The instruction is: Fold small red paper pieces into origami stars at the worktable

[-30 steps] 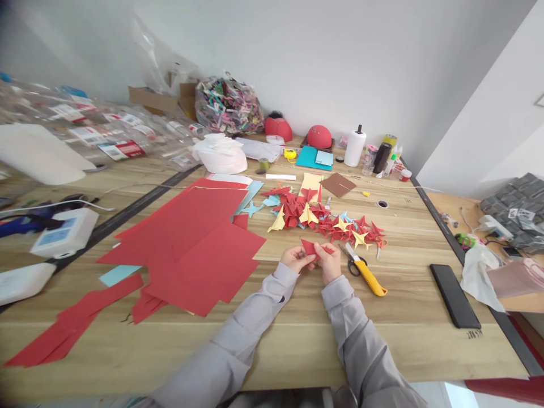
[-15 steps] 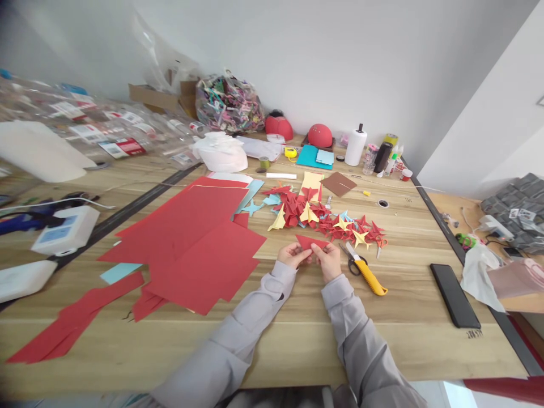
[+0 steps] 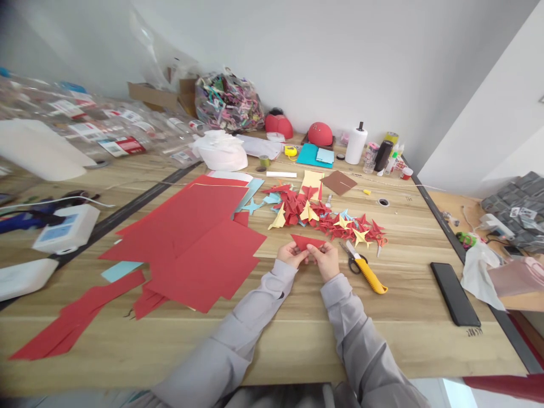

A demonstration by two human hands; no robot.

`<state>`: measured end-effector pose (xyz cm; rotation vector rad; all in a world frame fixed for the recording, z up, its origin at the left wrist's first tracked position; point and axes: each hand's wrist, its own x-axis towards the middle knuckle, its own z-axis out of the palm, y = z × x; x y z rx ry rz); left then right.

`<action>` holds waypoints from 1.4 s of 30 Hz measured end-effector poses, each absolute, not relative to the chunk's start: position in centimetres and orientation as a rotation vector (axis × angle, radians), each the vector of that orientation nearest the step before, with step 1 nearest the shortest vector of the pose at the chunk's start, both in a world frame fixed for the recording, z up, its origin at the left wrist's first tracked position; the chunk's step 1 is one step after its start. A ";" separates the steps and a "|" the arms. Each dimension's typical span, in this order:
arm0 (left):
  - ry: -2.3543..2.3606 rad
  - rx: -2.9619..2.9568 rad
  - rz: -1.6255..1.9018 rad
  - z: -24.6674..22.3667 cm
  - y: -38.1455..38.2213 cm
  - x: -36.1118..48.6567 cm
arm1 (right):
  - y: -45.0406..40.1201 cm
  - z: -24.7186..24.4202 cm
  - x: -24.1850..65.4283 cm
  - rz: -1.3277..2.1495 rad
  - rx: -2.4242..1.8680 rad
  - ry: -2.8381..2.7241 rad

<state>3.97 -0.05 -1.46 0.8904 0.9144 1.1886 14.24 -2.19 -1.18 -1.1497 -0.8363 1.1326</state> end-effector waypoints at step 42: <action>0.895 0.680 1.089 -1.7 1.1 2.6 | -2.3 -1.2 15.1 1.229 -1.052 -0.847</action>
